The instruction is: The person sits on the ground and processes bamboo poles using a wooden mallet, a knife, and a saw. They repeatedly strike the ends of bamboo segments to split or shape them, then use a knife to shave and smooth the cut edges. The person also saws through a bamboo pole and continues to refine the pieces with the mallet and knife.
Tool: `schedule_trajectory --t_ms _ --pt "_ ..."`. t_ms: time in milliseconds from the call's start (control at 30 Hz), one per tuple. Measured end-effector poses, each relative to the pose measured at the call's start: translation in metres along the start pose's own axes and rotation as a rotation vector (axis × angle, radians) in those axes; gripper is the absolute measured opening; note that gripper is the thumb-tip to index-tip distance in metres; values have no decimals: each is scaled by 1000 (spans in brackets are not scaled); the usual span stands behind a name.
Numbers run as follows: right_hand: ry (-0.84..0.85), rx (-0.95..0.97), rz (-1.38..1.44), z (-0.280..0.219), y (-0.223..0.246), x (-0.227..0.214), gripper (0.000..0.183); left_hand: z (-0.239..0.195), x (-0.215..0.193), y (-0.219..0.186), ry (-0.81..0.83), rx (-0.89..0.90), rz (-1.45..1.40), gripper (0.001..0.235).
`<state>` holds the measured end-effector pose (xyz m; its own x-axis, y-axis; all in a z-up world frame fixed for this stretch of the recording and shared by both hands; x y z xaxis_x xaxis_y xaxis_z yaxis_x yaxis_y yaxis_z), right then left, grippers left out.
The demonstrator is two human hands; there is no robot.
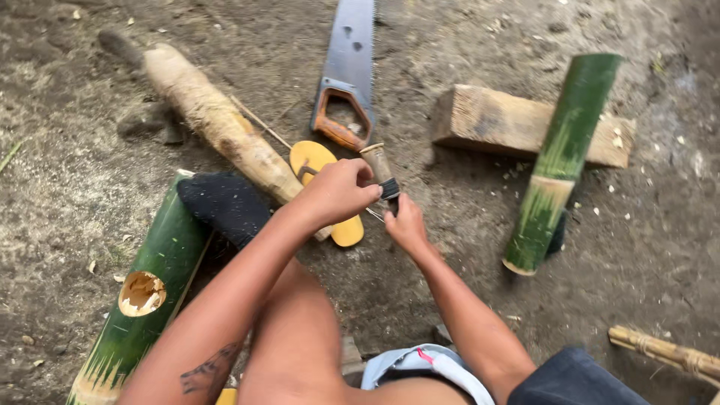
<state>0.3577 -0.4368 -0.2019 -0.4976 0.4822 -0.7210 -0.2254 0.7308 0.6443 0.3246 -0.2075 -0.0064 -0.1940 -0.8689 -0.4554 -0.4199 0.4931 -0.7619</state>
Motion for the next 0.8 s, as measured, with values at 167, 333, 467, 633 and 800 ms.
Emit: schedule_trajectory --t_ms 167,333,467,633,800 --pt "-134 -49 -23 -11 -16 47 46 -15 -3 -80 77 -15 301 36" --pt "-92 -7 140 -17 -10 37 31 -26 9 -142 57 -50 569 30" --pt "-120 122 254 -44 -40 -39 16 -21 42 -161 53 -31 544 29" --pt "-587 101 -204 -84 -92 -156 54 -17 109 -172 -50 152 154 28" --pt "-398 526 -207 -85 -137 -206 110 -31 162 -175 125 205 58 33"
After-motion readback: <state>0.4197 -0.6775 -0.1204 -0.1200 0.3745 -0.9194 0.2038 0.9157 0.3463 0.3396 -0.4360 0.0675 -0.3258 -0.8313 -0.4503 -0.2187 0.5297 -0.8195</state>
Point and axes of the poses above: each hand's wrist, its own z-axis towards the middle knuckle, its own x-axis out of the palm, y = z × x, the point moved 1 cm from there along z, towards the middle knuckle, and after that the axes turned 4 degrees about y, right-handed, at the moved point
